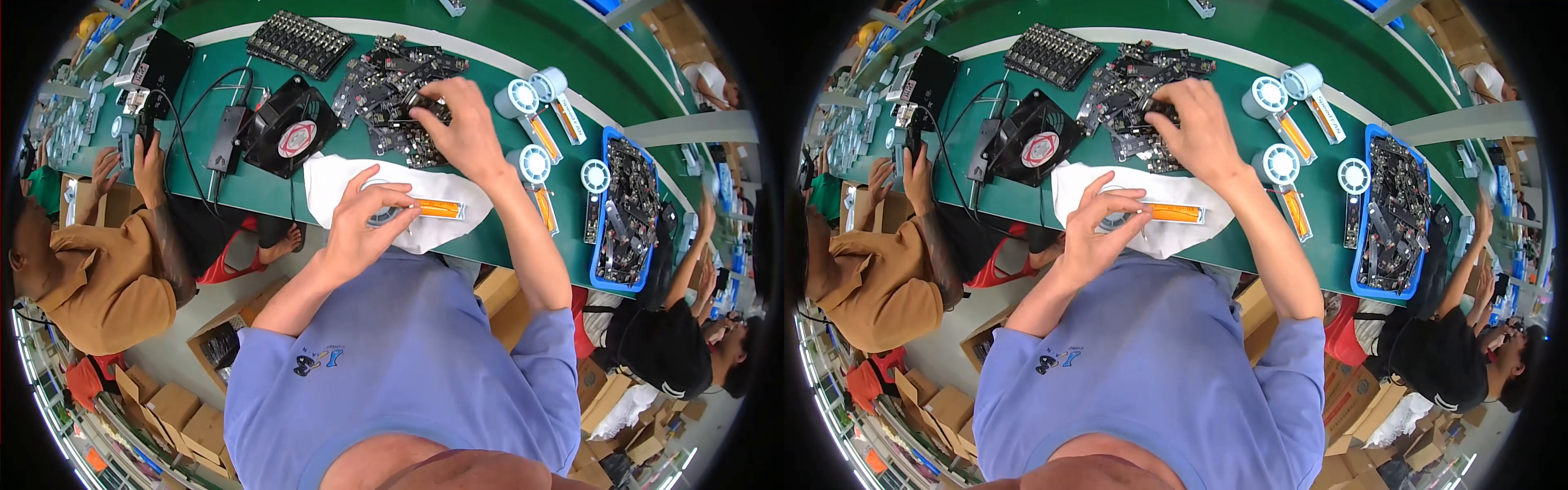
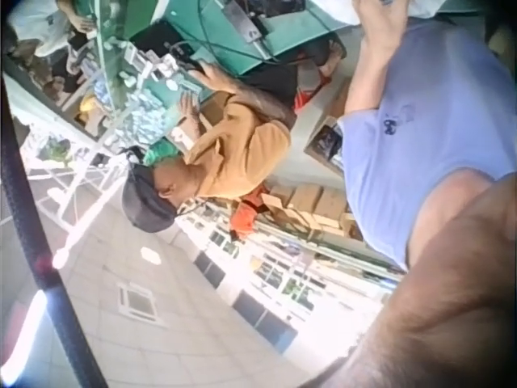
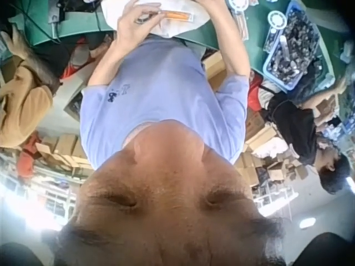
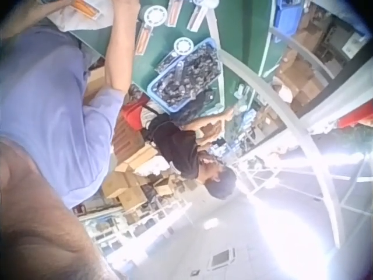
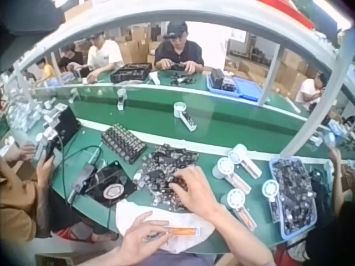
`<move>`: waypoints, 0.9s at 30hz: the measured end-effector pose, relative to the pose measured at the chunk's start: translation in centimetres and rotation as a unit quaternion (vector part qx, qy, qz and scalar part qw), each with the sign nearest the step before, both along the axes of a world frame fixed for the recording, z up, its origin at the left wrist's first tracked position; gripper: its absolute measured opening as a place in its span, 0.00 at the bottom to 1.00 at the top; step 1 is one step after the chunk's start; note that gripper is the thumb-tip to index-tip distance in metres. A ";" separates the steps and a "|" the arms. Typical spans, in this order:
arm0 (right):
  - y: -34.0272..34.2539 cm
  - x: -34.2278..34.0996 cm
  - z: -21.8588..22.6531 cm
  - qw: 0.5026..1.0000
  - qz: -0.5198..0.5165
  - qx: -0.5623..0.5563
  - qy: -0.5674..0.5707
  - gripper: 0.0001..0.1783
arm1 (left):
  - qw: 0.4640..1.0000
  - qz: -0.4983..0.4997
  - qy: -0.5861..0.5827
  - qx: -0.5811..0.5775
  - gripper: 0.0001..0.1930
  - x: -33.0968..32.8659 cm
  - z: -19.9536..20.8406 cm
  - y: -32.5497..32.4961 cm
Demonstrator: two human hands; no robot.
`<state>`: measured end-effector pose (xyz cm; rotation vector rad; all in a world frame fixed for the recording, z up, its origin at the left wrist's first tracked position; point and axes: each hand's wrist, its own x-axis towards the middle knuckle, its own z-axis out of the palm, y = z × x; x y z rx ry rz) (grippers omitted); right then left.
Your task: The person assembles small electronic PCB components into white circular plastic housings by hand, taking components from a cardboard box and inserting them into the housings.
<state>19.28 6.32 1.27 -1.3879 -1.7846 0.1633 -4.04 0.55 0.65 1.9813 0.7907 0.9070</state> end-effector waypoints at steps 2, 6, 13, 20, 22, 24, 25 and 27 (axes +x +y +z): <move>-0.5 0.0 0.9 0.998 -0.041 0.048 0.025 0.17 | 1.000 0.000 0.001 0.012 0.09 0.2 -0.1 0.1; -4.6 -0.6 3.6 0.987 -0.071 -0.022 0.143 0.13 | 1.000 0.020 0.002 0.022 0.08 0.6 0.0 -0.2; -12.8 -3.0 2.5 0.944 -0.046 -0.226 0.237 0.19 | 0.998 0.050 0.010 0.046 0.08 1.4 0.3 -0.6; -14.0 -4.4 2.5 0.963 -0.080 -0.181 0.180 0.16 | 0.979 0.076 0.031 0.185 0.08 2.2 -0.2 -0.6; -14.1 -4.6 2.5 0.967 -0.082 -0.169 0.172 0.17 | 0.977 0.078 0.034 0.194 0.08 2.3 -0.2 -0.6; -14.2 -4.6 2.4 0.968 -0.072 -0.181 0.160 0.17 | 0.979 0.079 0.034 0.186 0.08 2.4 -0.2 -0.6; -14.2 -4.7 2.4 0.968 -0.071 -0.182 0.160 0.17 | 0.979 0.080 0.034 0.185 0.08 2.4 -0.2 -0.6; -14.0 -4.7 2.6 0.969 -0.057 -0.170 0.173 0.17 | 0.979 0.078 0.035 0.183 0.07 2.4 -0.2 -0.5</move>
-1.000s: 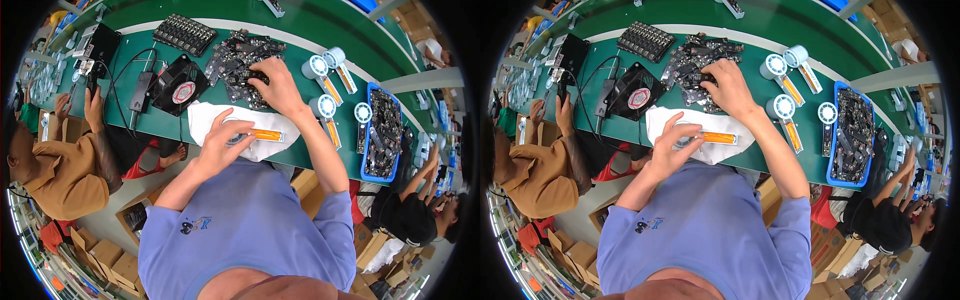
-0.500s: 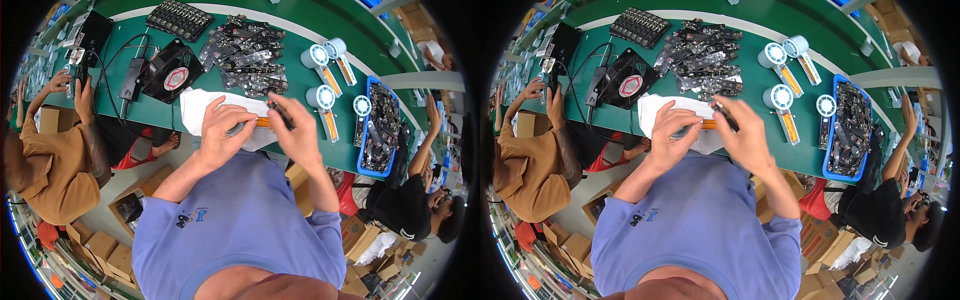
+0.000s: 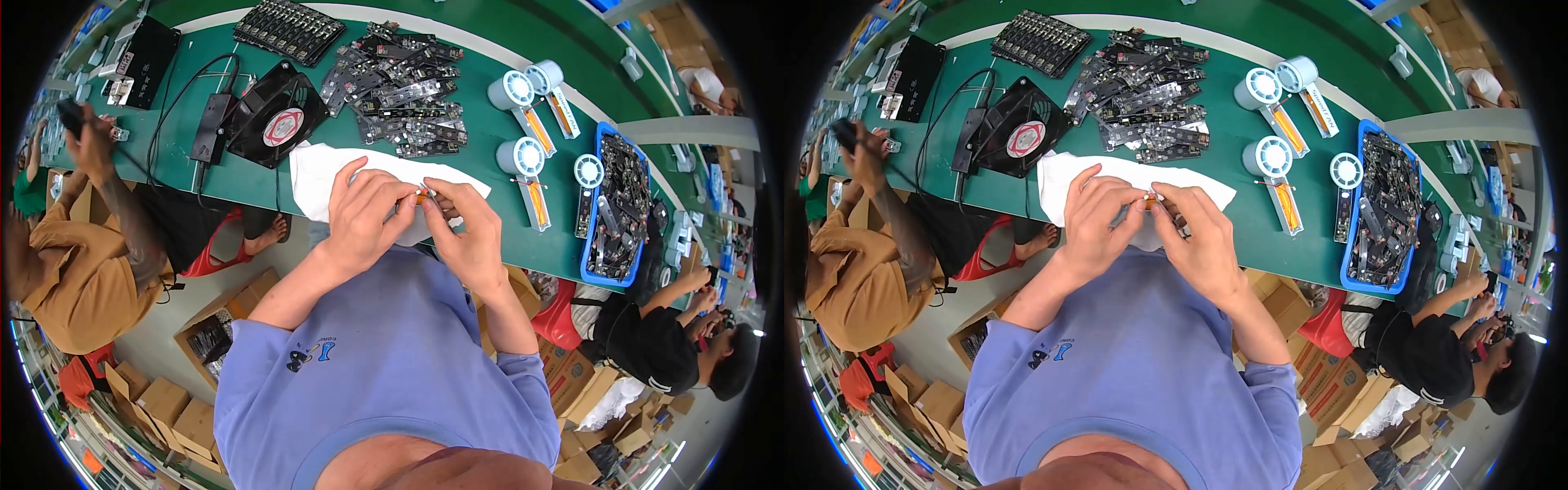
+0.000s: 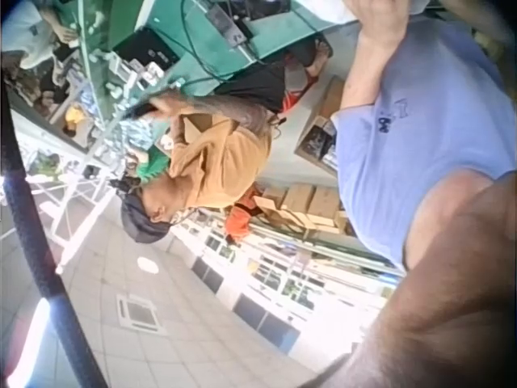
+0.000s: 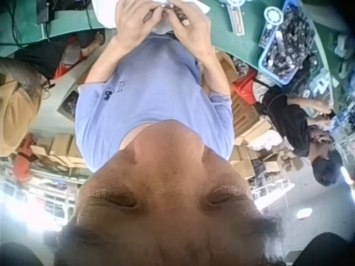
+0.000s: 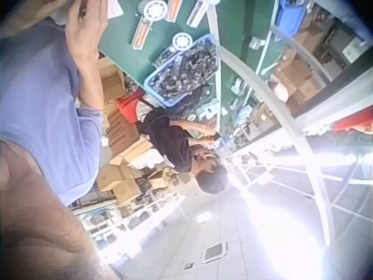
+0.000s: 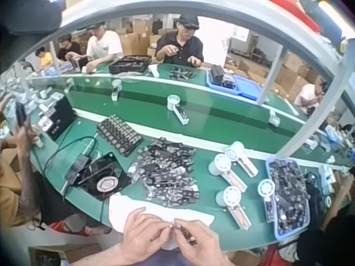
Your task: The person assembles small electronic PCB components into white circular plastic housings by hand, taking components from a cardboard box and inserting them into the housings.
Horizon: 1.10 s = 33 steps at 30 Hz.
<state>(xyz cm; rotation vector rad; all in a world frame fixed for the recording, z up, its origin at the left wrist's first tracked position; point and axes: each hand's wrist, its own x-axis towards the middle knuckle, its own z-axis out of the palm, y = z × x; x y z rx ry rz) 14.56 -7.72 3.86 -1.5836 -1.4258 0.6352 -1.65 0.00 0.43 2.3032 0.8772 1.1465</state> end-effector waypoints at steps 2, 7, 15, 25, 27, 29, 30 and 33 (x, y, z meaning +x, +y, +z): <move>0.1 0.0 -0.2 1.000 -0.001 0.013 -0.002 0.17 | 1.000 -0.002 0.005 -0.001 0.07 0.0 0.0 0.0; 0.0 -0.1 -0.3 1.000 -0.015 -0.001 0.026 0.16 | 0.999 -0.009 0.004 -0.033 0.07 -0.2 0.2 0.0; -0.1 -0.1 -0.6 1.000 -0.020 0.007 0.013 0.15 | 1.000 0.001 0.022 0.006 0.07 0.1 -0.1 -0.1; -0.1 -0.4 -0.8 1.000 -0.023 0.007 -0.014 0.15 | 1.000 -0.002 0.018 0.018 0.07 0.1 -0.3 0.1; -0.2 -0.4 -0.9 0.999 -0.025 0.024 -0.031 0.15 | 0.999 -0.009 0.029 0.021 0.07 0.0 -0.3 0.1; -0.2 -0.5 -0.9 0.999 -0.028 0.022 -0.034 0.15 | 0.999 -0.012 0.030 0.020 0.06 -0.1 -0.3 0.1; -0.2 -0.5 -0.9 0.999 -0.031 0.020 -0.038 0.15 | 0.999 -0.017 0.030 0.019 0.06 -0.1 -0.3 0.1; -0.2 -0.5 -0.7 0.998 -0.016 0.030 -0.043 0.15 | 0.999 -0.016 0.032 0.020 0.05 -0.1 -0.3 0.0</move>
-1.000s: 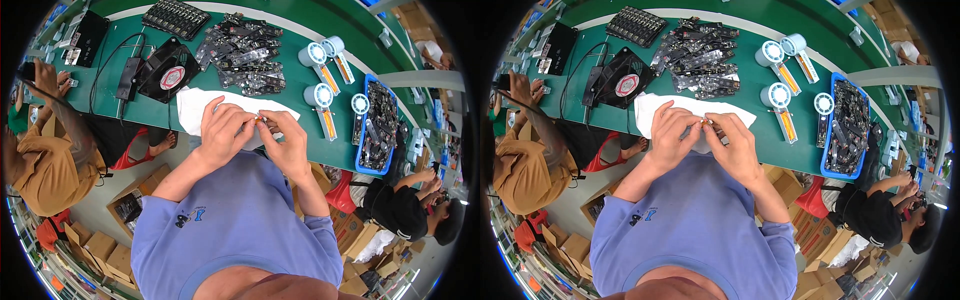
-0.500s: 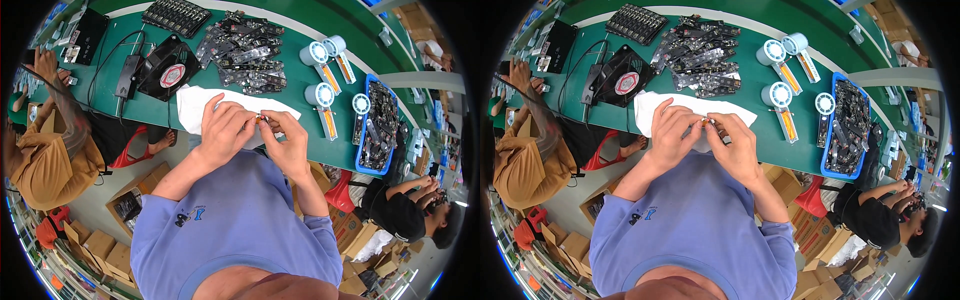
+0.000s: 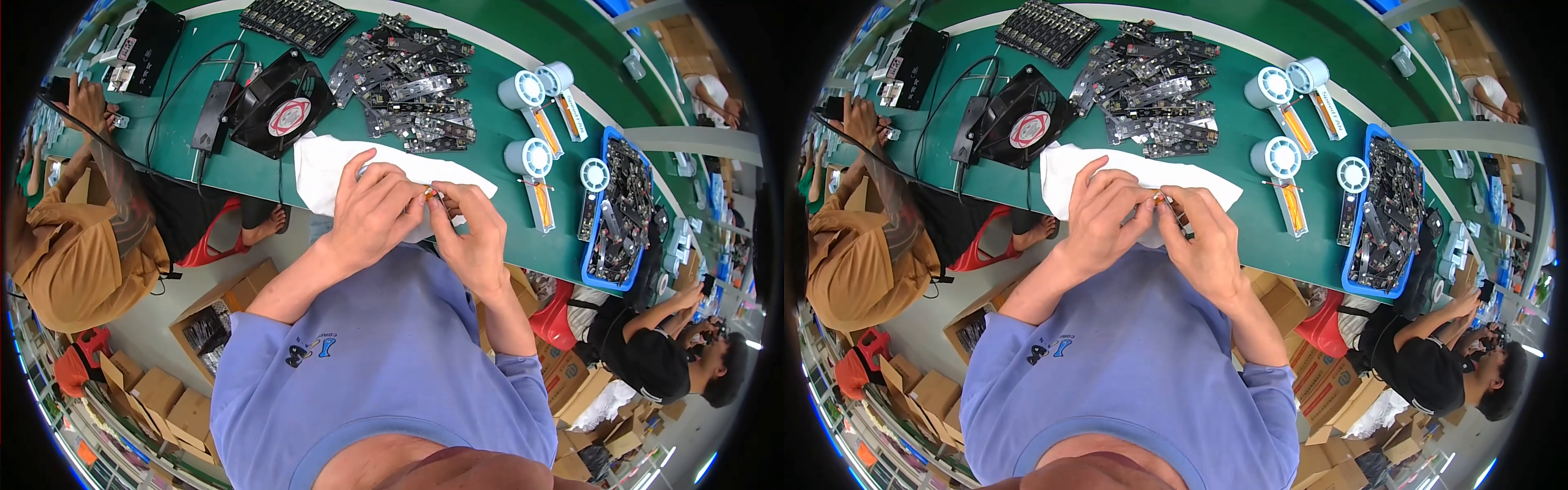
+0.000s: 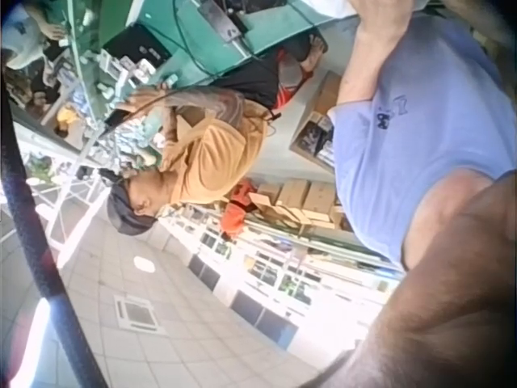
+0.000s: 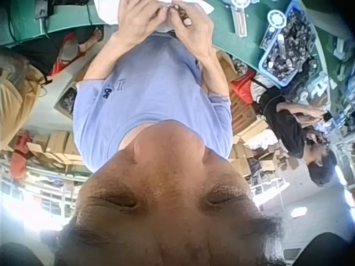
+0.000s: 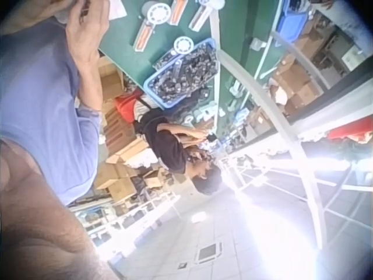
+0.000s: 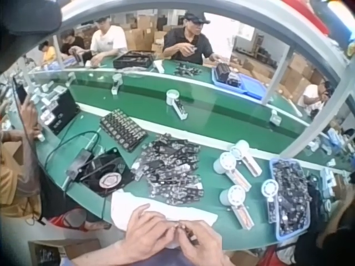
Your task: The person assembles small electronic PCB components into white circular plastic housings by hand, taking components from a cardboard box and inserting them into the housings.
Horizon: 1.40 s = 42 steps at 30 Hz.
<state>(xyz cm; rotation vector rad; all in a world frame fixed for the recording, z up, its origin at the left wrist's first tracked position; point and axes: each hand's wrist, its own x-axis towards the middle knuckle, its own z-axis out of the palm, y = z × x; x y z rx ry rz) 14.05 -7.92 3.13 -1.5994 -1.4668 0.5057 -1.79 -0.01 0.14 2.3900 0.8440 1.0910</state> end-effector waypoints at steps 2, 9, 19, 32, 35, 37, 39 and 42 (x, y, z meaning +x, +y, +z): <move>0.0 0.2 0.1 1.000 0.011 0.000 -0.010 0.15 | 1.000 -0.003 0.001 0.000 0.05 -0.1 0.1 0.0; 0.5 1.2 0.0 0.994 0.066 0.049 -0.074 0.16 | 1.000 -0.018 0.015 0.019 0.05 -0.1 0.0 0.1; 0.7 1.3 0.2 0.997 0.075 -0.010 -0.015 0.13 | 1.000 -0.021 0.021 -0.009 0.07 -0.4 0.2 0.3; 0.6 0.7 -0.8 0.998 0.044 0.007 -0.047 0.11 | 0.999 -0.029 0.023 -0.003 0.09 -0.7 0.2 0.3; 0.9 0.8 -1.0 0.997 0.051 0.014 -0.057 0.11 | 1.000 -0.021 0.021 0.008 0.10 -0.6 0.0 0.3; 1.1 0.9 -1.2 0.996 0.056 0.017 -0.060 0.12 | 1.000 -0.019 0.019 0.009 0.10 -0.5 0.0 0.3; 1.2 1.1 -1.3 0.994 0.062 0.021 -0.083 0.12 | 1.000 -0.018 0.012 0.015 0.10 -0.4 -0.1 0.3; 1.2 1.3 -1.4 0.990 0.078 0.044 -0.111 0.13 | 0.999 -0.025 0.006 0.019 0.10 -0.3 -0.3 0.3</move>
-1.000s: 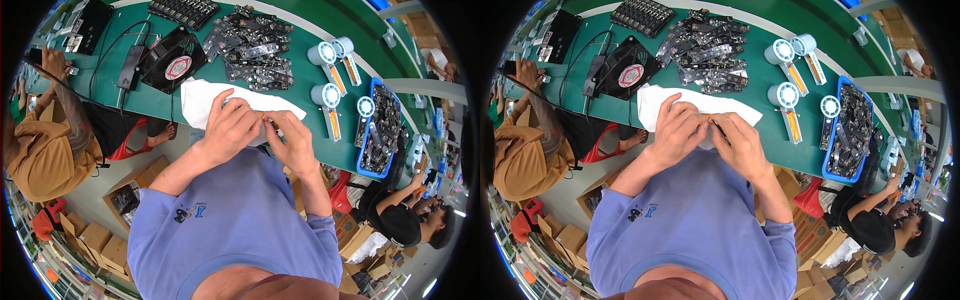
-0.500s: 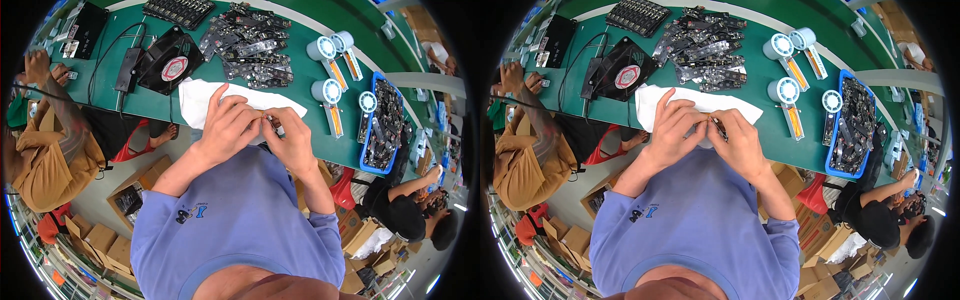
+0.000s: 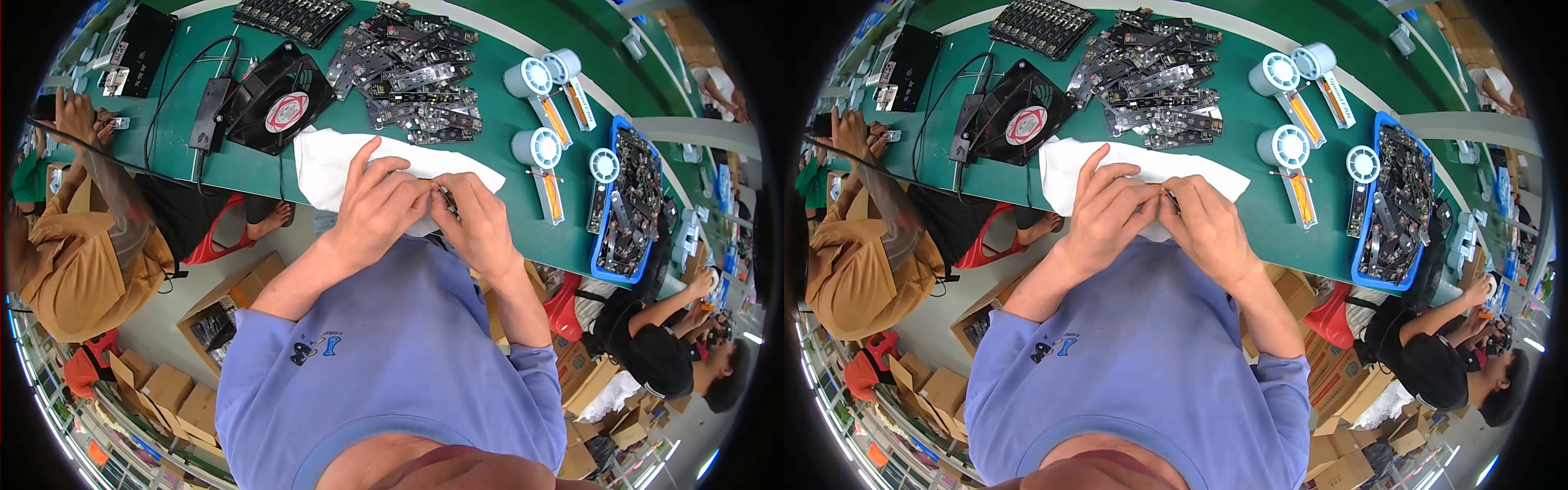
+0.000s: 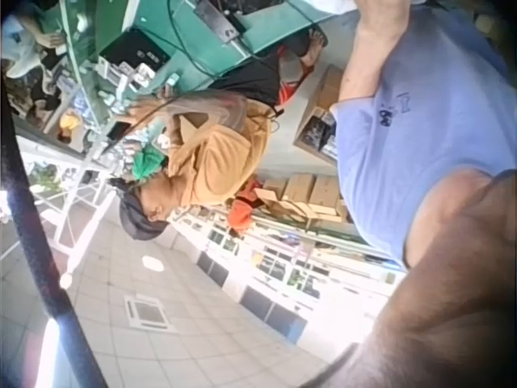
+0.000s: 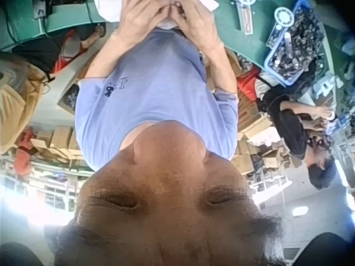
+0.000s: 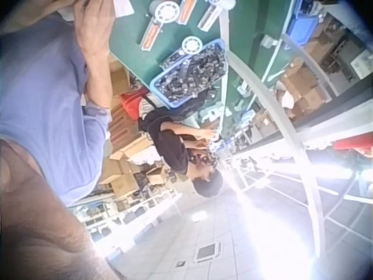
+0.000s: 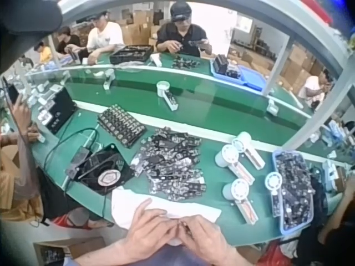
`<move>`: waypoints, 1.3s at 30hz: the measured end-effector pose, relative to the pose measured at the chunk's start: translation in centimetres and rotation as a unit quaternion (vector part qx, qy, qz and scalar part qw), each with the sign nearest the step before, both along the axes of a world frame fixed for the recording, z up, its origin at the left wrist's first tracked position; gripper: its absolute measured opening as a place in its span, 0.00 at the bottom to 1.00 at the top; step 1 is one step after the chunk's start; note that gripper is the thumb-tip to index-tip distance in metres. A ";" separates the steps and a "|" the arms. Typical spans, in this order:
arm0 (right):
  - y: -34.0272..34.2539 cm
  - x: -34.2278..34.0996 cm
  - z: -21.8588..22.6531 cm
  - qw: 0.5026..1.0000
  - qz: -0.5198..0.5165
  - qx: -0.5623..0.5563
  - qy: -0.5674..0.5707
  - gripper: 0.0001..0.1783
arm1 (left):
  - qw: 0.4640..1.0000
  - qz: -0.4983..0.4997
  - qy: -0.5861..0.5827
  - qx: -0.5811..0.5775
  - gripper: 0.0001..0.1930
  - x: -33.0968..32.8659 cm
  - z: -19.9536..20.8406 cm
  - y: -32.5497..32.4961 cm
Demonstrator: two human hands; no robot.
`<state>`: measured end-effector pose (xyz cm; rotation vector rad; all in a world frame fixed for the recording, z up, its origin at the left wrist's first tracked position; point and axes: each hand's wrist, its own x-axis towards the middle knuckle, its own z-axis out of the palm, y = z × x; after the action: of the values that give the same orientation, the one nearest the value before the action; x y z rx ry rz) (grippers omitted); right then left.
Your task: The person assembles small electronic PCB components into white circular plastic housings by hand, taking components from a cardboard box and inserting them into the housings.
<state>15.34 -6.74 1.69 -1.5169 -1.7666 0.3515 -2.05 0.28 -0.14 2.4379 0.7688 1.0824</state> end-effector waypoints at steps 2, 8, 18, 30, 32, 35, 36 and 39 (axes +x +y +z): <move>0.0 0.2 0.0 1.000 0.007 0.003 -0.004 0.13 | 1.000 -0.003 -0.001 -0.001 0.10 0.1 0.1 -0.1; -0.2 0.2 0.0 0.996 -0.034 -0.042 0.072 0.12 | 0.998 -0.033 -0.010 -0.043 0.11 -0.6 0.3 0.2; -1.4 0.0 0.6 0.967 -0.094 -0.114 0.210 0.11 | 0.996 -0.075 0.039 0.034 0.12 -2.2 -1.5 0.8; -1.7 0.3 0.5 0.939 -0.104 -0.187 0.270 0.12 | 0.984 -0.031 0.063 0.161 0.10 -1.1 -2.2 0.1; -1.7 0.2 0.5 0.942 -0.103 -0.179 0.266 0.12 | 0.983 -0.025 0.055 0.173 0.10 -0.9 -2.5 0.0; -1.7 0.2 0.3 0.941 -0.104 -0.174 0.270 0.12 | 0.981 -0.008 0.037 0.190 0.10 -0.3 -2.9 -0.4; -1.7 0.2 0.2 0.937 -0.106 -0.179 0.279 0.13 | 0.980 0.003 0.028 0.196 0.10 -0.1 -3.0 -0.4; -1.6 0.3 0.3 0.943 -0.099 -0.170 0.268 0.12 | 0.983 0.002 0.009 0.185 0.09 -0.2 -3.3 -0.1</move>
<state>15.60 -8.37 1.99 -1.6200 -1.1538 0.9093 -2.22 0.13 -3.41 2.7529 0.6233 1.3069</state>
